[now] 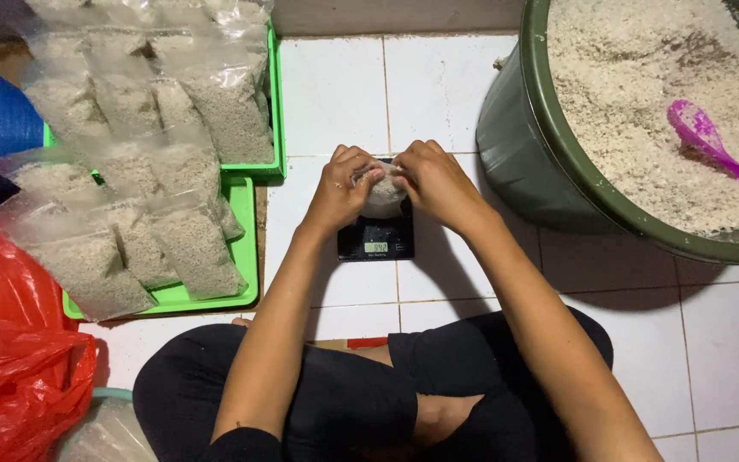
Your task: Filling plastic bags with granular food material, weighing them on a digital scale, and organizing them in trays.
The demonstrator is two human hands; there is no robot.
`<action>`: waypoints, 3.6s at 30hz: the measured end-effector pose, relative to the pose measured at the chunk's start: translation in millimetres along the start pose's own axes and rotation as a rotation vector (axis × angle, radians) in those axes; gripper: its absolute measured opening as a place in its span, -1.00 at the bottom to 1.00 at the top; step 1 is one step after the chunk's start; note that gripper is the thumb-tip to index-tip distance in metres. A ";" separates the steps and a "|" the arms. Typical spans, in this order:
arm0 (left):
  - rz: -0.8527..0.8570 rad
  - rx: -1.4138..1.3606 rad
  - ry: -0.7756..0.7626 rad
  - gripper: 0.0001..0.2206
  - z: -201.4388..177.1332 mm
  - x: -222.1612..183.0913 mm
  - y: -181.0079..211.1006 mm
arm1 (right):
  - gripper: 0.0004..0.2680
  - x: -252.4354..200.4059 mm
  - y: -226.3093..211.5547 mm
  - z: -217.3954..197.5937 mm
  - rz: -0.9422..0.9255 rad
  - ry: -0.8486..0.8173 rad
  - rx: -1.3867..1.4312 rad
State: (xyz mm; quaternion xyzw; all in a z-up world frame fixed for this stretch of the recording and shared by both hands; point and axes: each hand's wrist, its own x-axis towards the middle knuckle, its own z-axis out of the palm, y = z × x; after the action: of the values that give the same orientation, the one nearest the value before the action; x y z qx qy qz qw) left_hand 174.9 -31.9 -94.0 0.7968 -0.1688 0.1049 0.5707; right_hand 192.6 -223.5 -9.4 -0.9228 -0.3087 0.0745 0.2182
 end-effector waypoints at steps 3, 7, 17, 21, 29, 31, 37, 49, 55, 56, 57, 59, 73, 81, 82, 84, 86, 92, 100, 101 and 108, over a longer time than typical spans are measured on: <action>-0.021 -0.024 0.024 -0.96 2.1 -2.0 6.1 | -0.88 2.1 6.2 9.4 0.035 -0.026 -0.115; -0.015 -0.033 0.057 -0.97 4.5 -2.4 3.5 | -0.93 3.6 9.3 16.6 0.021 0.016 -0.148; 0.041 0.059 -0.072 -0.91 -11.9 4.6 5.7 | -0.92 -5.2 0.3 4.3 -0.034 0.077 -0.071; 0.021 0.072 -0.060 -0.93 -12.9 3.2 8.4 | -0.91 -13.3 -1.2 4.7 -0.015 0.102 -0.052; 0.061 0.095 -0.024 -0.91 -6.9 1.6 -0.3 | -0.89 -8.1 6.3 13.4 -0.048 0.130 -0.162; 0.064 0.095 -0.013 -0.91 -5.3 1.0 -0.6 | -0.89 -6.5 19.6 26.5 -0.066 0.165 -0.160; 0.007 0.050 -0.043 -0.91 -15.8 0.0 0.3 | -0.87 -12.1 27.8 28.5 -0.071 0.233 -0.049; 0.011 0.023 -0.004 -0.94 -19.5 -3.0 0.3 | -0.94 -20.2 34.0 43.9 -0.168 0.400 0.070; -0.018 -0.071 0.119 -0.93 -12.1 -7.7 -4.5 | -0.93 -20.0 34.8 44.5 -0.138 0.432 0.176; -0.037 -0.099 0.166 -0.91 -9.5 -9.9 -6.2 | -0.92 -20.8 36.4 42.3 -0.116 0.408 0.234; -0.038 -0.094 0.170 -0.91 -2.2 -13.5 -9.2 | -0.92 -23.3 36.6 42.5 -0.121 0.407 0.237; -0.167 -0.148 0.320 -0.79 11.4 -18.9 -15.3 | -0.90 -26.7 37.0 41.9 -0.045 0.445 0.370; -0.477 0.254 0.323 0.13 95.5 -58.2 7.4 | -0.93 -32.7 31.5 69.8 0.155 0.562 0.712; -0.484 0.417 0.452 -0.03 100.4 -55.2 -17.6 | -0.95 -30.0 -2.0 57.1 0.142 0.560 0.640; -0.486 0.403 0.494 -0.02 100.1 -53.9 -20.3 | -0.96 -26.9 -10.8 52.4 0.126 0.568 0.627; -0.486 0.394 0.546 0.00 92.7 -48.6 -19.4 | -0.97 -20.5 -25.0 43.4 0.100 0.575 0.617; -0.394 0.298 0.664 -0.04 78.7 -39.6 -11.6 | -0.94 -13.6 -35.0 34.0 0.078 0.593 0.645; -0.381 0.289 0.767 0.05 -14.3 -17.6 23.6 | -0.84 -10.0 -74.9 -2.0 0.033 0.556 0.712; -0.412 0.529 0.703 -0.03 -167.3 -10.4 34.8 | -0.82 -79.3 -46.9 49.3 0.372 0.336 0.622; -0.387 0.576 0.716 -0.05 -181.9 -7.9 32.0 | -0.82 -89.7 -43.3 56.5 0.467 0.297 0.619; -0.442 0.842 0.659 -0.02 -289.4 13.5 -82.4 | -0.81 -108.9 -20.2 94.0 0.635 0.279 0.545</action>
State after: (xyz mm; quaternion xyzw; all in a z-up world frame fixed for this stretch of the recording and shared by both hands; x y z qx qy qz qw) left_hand 226.8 263.6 -66.6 0.8968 0.2444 0.2841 0.2350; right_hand 69.2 -241.1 -84.0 -0.8819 0.0535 0.0913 0.4595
